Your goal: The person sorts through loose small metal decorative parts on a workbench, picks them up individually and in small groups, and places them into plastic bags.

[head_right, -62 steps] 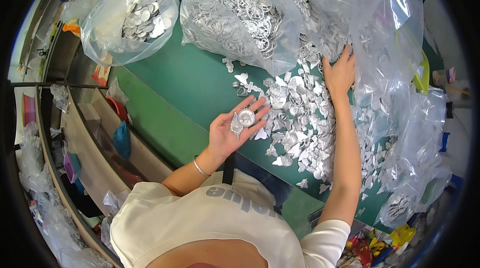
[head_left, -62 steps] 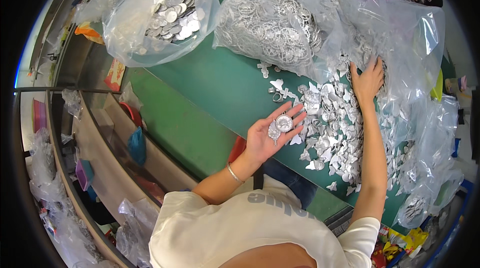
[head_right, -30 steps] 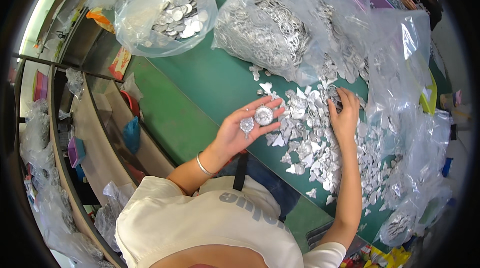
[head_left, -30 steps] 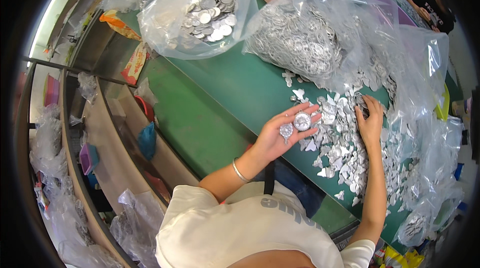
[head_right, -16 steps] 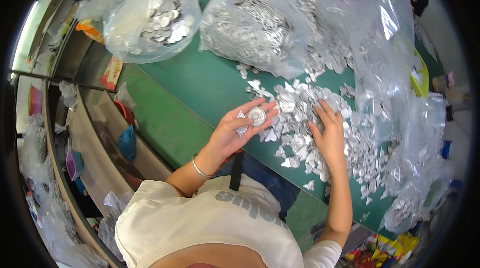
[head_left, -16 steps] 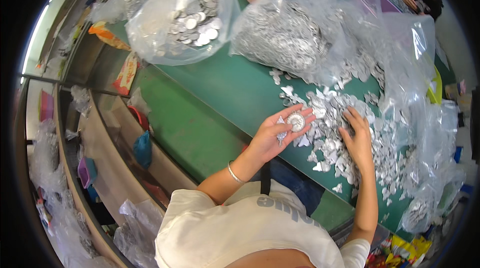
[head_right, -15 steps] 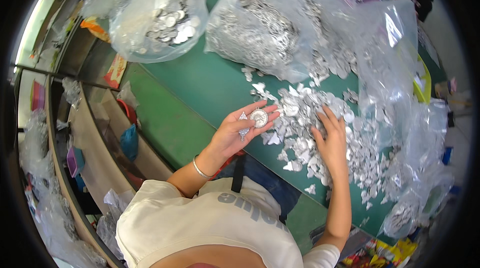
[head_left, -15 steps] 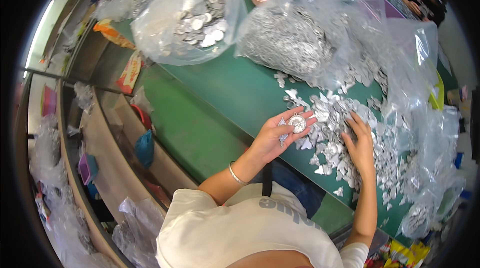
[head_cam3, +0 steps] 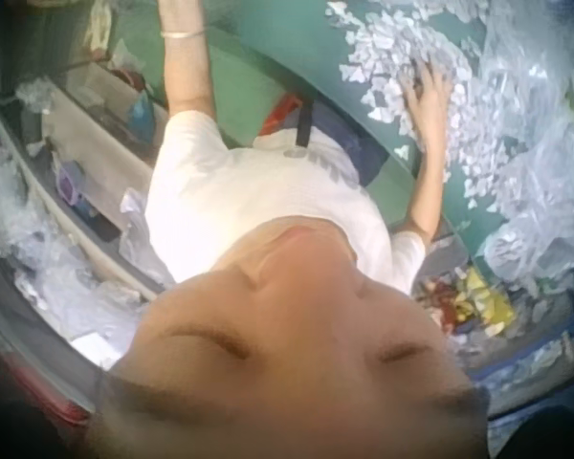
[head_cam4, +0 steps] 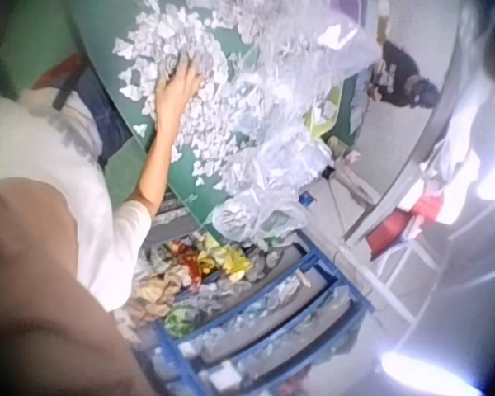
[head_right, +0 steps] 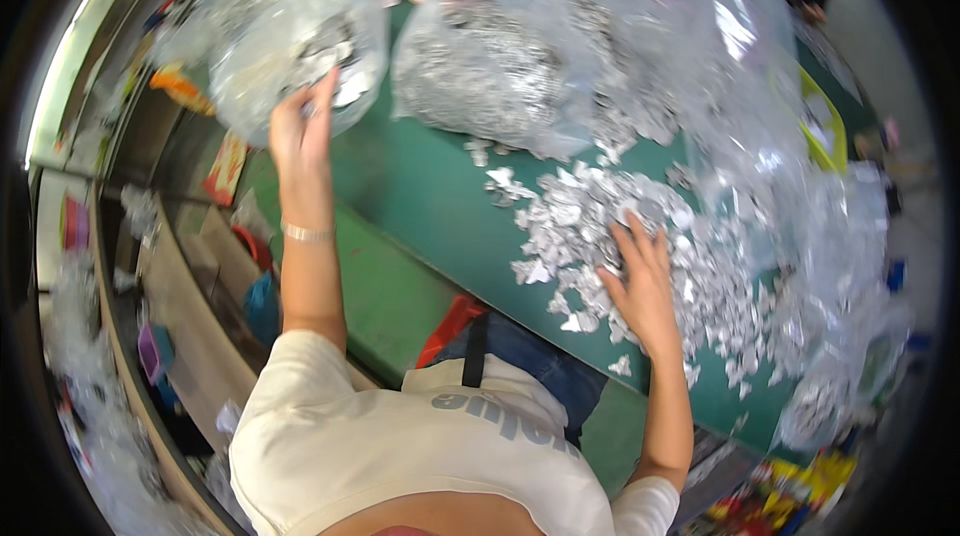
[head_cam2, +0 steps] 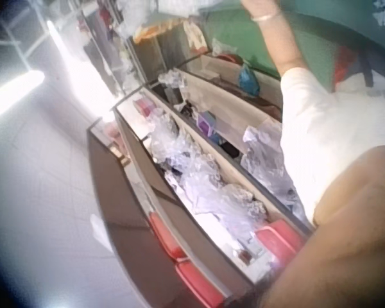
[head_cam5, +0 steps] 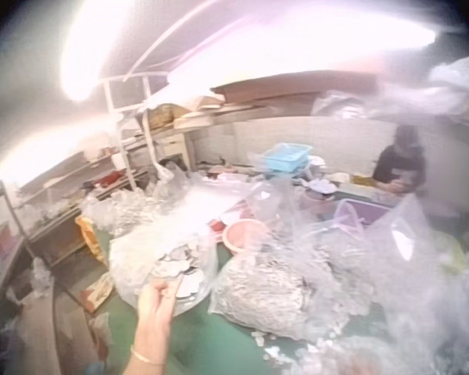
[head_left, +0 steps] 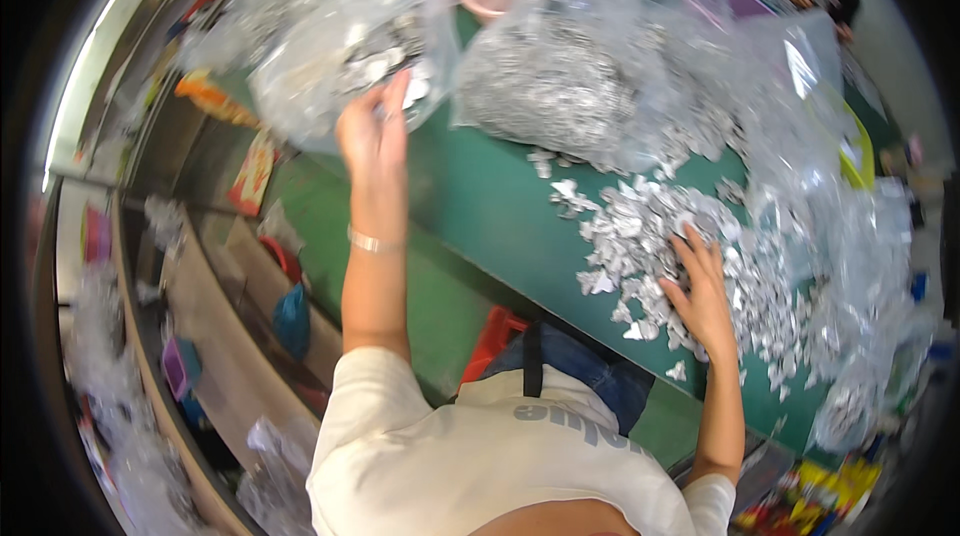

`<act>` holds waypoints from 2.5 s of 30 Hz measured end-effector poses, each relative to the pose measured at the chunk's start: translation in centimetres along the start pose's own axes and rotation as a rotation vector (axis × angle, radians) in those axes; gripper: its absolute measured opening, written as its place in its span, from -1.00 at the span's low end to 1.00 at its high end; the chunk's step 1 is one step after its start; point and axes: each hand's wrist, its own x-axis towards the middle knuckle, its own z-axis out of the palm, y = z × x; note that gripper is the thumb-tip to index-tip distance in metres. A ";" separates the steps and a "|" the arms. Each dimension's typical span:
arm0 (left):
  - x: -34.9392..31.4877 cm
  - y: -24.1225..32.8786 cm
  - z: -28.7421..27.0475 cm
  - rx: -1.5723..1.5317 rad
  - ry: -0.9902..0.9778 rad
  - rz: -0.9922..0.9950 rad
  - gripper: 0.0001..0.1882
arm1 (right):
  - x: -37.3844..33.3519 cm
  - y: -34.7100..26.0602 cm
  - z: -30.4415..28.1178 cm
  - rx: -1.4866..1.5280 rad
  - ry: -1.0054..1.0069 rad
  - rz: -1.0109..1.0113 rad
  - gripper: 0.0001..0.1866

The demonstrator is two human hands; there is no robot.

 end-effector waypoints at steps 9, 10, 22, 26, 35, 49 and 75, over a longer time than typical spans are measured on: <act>-17.9 -7.3 -4.2 0.599 -0.659 -0.682 -0.66 | -2.4 1.0 -1.4 0.346 -0.039 0.133 -0.67; -18.8 -8.2 -5.6 0.596 -0.641 -0.827 -0.67 | -1.8 1.0 -1.4 0.276 0.111 0.120 -0.71; -21.9 -10.7 -7.0 0.531 -0.624 -1.166 -0.74 | 1.1 3.9 -0.8 0.291 0.264 0.090 -0.66; -22.3 -11.2 -7.4 0.482 -0.560 -1.182 -0.75 | -0.1 4.4 -0.9 0.291 0.322 0.124 -0.79; -23.0 -11.5 -7.3 0.435 -0.575 -1.205 -0.77 | -1.1 4.2 -0.3 0.766 0.580 0.343 -0.92; -24.0 -12.5 -5.8 0.456 -0.574 -1.115 -0.70 | -3.2 -0.9 0.9 1.526 0.185 0.437 -0.86; -23.6 -13.2 -6.9 0.656 -0.568 -0.956 -0.82 | -1.0 -1.3 0.9 1.077 0.271 0.437 -0.87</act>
